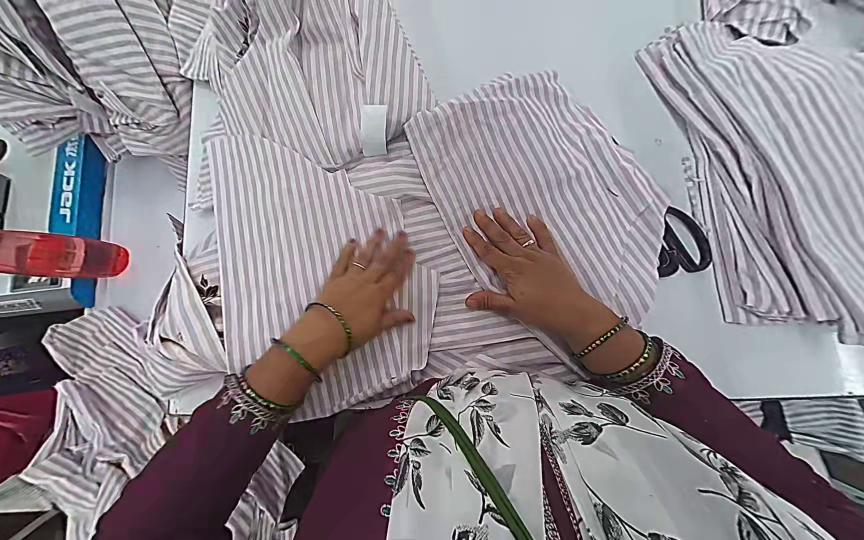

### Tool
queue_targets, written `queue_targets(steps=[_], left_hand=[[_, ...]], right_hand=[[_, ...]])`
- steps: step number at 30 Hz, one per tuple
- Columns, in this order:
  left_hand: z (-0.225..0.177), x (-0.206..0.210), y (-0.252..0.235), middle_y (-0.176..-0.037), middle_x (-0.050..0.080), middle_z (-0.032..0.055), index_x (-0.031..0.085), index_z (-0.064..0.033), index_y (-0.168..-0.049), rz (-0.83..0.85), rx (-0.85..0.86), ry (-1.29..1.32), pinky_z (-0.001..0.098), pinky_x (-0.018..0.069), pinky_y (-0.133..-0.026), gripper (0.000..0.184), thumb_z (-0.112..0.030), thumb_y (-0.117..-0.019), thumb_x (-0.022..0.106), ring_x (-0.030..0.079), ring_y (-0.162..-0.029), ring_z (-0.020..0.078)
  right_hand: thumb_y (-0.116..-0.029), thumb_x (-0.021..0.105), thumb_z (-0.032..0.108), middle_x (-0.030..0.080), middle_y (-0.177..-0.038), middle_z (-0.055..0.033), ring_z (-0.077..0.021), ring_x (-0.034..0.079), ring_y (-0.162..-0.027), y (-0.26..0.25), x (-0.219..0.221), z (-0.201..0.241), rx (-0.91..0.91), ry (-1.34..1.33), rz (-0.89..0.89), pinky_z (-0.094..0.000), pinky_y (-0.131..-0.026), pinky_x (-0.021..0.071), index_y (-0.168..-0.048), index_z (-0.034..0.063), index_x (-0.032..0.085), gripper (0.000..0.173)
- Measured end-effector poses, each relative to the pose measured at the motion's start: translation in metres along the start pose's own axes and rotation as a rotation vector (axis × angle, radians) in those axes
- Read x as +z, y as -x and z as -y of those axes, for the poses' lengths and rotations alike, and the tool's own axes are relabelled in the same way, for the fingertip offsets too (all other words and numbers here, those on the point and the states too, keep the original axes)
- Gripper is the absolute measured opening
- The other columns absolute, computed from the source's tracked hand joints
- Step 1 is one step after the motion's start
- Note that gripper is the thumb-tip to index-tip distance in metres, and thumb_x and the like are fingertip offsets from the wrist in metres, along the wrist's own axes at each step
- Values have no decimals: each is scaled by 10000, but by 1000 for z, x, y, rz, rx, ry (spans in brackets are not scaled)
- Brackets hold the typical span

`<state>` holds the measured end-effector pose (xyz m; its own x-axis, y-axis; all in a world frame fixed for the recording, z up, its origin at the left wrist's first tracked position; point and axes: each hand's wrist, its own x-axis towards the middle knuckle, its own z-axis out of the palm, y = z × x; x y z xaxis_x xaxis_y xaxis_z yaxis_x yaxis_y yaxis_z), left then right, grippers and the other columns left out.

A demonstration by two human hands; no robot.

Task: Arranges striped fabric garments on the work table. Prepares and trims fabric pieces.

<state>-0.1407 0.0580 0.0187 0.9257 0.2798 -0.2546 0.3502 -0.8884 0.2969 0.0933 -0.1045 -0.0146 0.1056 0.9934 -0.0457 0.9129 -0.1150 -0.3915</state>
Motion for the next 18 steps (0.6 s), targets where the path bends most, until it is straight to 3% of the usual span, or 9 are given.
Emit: queue_targets(steps=[1, 2, 8, 14, 18], left_hand=[[-12, 2, -7, -1706, 202, 145, 348, -85, -1602, 147, 54, 14, 681, 94, -1214, 798, -551, -989, 557, 122, -1586, 373], [-19, 6, -11, -1708, 206, 125, 324, -103, -1614, 195, 120, 14, 674, 85, -1217, 795, -566, -999, 520, 126, -1588, 353], [-16, 36, -2, -1576, 492, 55, 574, -147, -1470, -116, 346, 38, 684, 268, -1154, 596, -510, -1031, 397, 416, -1481, 357], [-10, 48, 1, -1496, 583, 31, 685, -243, -1355, -239, 386, 108, 644, 288, -1159, 495, -491, -1038, 395, 474, -1443, 340], [-6, 51, 0, -1469, 602, 86, 755, -301, -1239, -279, 401, 166, 634, 294, -1166, 423, -486, -1032, 437, 493, -1425, 350]], right_hand=[[-867, 382, 829, 278, -1679, -96, -316, 183, -1570, 0, 1, -1, -4, -6, -8, -672, -1207, 51, -1579, 147, 407, 986], [-871, 385, 823, 283, -1677, -95, -313, 189, -1569, 0, 2, -1, -9, -7, -17, -671, -1206, 54, -1577, 149, 412, 977], [-868, 468, 778, 267, -1683, -93, -301, 159, -1577, 1, -1, -1, -22, -8, 17, -647, -1215, 31, -1580, 150, 406, 952], [-778, 605, 758, 239, -1689, -119, -320, 128, -1580, 2, -7, -2, -59, -20, 50, -660, -1206, 10, -1588, 150, 389, 1036], [-819, 571, 746, 234, -1689, -128, -334, 133, -1578, 8, -6, -3, -66, -7, 60, -659, -1207, 21, -1593, 160, 380, 989]])
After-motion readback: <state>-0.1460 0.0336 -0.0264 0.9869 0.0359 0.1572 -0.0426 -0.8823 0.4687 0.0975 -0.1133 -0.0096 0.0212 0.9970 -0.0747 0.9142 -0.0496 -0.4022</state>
